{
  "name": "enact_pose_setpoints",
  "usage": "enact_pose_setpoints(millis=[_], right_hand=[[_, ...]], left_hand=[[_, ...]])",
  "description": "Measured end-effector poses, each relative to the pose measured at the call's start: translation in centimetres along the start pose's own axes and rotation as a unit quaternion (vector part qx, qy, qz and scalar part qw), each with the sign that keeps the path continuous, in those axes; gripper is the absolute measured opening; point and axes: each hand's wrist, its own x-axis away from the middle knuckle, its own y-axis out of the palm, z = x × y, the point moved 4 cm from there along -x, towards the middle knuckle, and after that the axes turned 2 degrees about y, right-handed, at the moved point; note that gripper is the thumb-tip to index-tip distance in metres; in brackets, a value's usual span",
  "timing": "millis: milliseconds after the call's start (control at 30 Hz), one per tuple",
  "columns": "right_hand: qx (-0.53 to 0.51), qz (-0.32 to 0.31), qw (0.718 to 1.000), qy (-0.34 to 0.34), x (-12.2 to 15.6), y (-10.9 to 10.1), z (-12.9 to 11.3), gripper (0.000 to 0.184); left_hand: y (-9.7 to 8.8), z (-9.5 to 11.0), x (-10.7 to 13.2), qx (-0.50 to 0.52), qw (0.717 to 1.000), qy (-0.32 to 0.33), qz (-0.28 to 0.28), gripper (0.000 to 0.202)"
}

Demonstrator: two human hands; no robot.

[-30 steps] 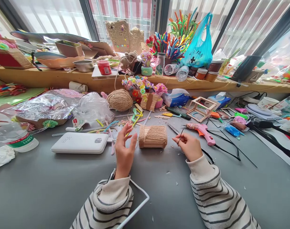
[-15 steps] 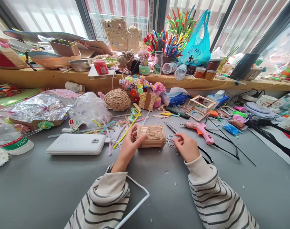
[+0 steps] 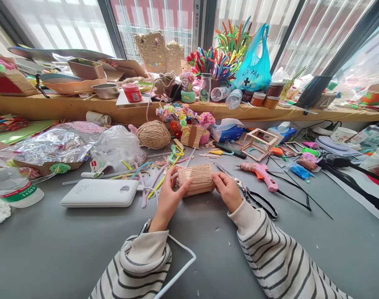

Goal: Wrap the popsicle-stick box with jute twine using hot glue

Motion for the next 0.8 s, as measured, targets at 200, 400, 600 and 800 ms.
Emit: enact_pose_setpoints(millis=[200, 400, 600, 800], right_hand=[[-0.014, 0.033, 0.999, 0.001, 0.4, 0.1, 1.1, 0.044], [0.007, 0.127, 0.991, -0.034, 0.9, -1.5, 0.3, 0.034], [0.093, 0.064, 0.966, -0.231, 3.5, -0.7, -3.0, 0.028], [0.094, -0.061, 0.949, -0.295, 4.3, 1.7, -3.6, 0.024]], left_hand=[[-0.6, 0.4, 0.5, 0.003, 0.997, 0.067, 0.042, 0.053], [-2.6, 2.7, 2.0, -0.064, 0.958, 0.223, 0.17, 0.026], [-2.1, 4.0, 4.0, 0.026, 0.963, 0.263, 0.042, 0.015], [-0.6, 4.7, 4.4, -0.066, 0.945, 0.305, -0.102, 0.006]])
